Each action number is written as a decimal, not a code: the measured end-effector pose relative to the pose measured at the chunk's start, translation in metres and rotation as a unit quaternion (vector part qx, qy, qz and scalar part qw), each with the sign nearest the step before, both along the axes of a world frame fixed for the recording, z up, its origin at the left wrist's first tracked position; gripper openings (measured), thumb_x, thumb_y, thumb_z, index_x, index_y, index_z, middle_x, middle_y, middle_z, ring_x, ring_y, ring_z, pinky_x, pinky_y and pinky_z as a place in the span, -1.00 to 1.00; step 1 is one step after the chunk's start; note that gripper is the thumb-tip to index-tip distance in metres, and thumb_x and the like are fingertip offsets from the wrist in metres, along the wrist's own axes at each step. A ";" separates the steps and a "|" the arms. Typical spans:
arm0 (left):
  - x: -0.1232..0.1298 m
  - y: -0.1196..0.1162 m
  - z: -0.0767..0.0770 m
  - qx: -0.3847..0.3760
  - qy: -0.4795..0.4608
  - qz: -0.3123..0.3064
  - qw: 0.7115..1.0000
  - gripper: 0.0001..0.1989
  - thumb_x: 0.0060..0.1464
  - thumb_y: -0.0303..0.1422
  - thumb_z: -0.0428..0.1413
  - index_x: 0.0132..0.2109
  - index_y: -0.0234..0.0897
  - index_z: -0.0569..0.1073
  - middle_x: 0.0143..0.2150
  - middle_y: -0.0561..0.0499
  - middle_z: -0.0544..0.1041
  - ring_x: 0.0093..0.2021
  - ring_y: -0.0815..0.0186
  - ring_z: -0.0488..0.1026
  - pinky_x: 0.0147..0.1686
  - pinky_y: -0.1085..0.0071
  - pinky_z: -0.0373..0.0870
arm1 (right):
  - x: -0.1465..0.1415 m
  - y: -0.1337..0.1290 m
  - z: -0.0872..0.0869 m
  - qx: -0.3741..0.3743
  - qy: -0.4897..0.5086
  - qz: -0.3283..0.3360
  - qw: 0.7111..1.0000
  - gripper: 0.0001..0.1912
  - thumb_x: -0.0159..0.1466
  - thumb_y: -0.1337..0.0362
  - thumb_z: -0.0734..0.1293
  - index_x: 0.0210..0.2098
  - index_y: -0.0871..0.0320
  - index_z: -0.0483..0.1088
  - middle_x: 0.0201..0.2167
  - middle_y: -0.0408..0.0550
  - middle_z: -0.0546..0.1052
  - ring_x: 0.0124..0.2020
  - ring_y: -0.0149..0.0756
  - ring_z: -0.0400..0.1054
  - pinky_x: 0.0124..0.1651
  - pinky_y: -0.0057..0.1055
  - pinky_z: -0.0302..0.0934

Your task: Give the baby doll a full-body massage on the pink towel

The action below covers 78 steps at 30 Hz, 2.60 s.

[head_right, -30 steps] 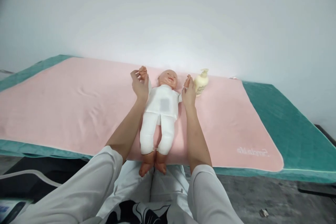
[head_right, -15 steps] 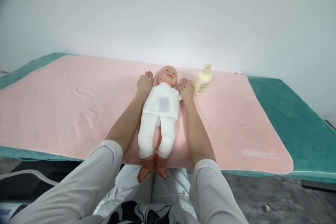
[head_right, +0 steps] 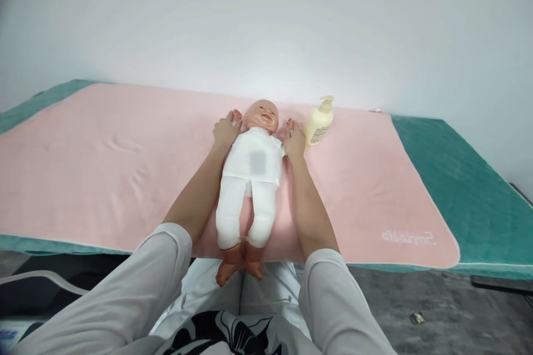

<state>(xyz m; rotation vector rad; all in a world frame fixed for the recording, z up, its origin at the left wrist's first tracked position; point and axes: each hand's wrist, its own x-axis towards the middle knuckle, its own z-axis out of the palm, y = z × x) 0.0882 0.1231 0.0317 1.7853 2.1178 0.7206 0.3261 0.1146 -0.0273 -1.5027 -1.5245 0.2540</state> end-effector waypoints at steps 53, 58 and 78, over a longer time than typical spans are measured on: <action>-0.060 -0.183 -0.026 0.078 -0.119 0.043 0.989 -0.52 0.07 -0.26 0.18 0.16 -0.20 0.48 0.04 -0.12 0.62 0.03 0.07 0.56 0.06 0.19 0.45 | -0.016 -0.218 0.019 -0.133 0.071 -0.168 0.974 -0.35 0.20 -0.03 0.33 0.20 0.14 0.38 -0.08 0.17 0.62 -0.10 0.03 0.53 0.02 -0.01 0.38; -0.065 -0.176 -0.021 0.140 -0.211 0.128 0.959 -0.36 0.03 -0.22 0.26 0.27 -0.14 0.37 -0.03 -0.08 0.62 -0.03 0.16 0.58 0.06 0.21 0.51 | -0.001 -0.201 0.028 -0.086 0.164 -0.195 0.963 -0.27 -0.02 0.11 0.49 0.14 0.12 0.40 -0.12 0.11 0.62 -0.14 -0.03 0.53 0.00 -0.04 0.41; -0.007 -0.041 -0.002 0.220 -0.246 -0.022 0.944 -0.29 0.30 -0.30 0.03 0.49 -0.21 -0.06 0.39 -0.14 0.31 0.35 0.18 0.32 0.31 0.18 0.26 | -0.016 -0.050 0.025 0.070 0.085 -0.035 0.993 -0.45 0.32 0.09 0.22 0.24 0.18 0.29 0.17 0.15 0.49 0.14 -0.10 0.42 0.22 -0.09 0.31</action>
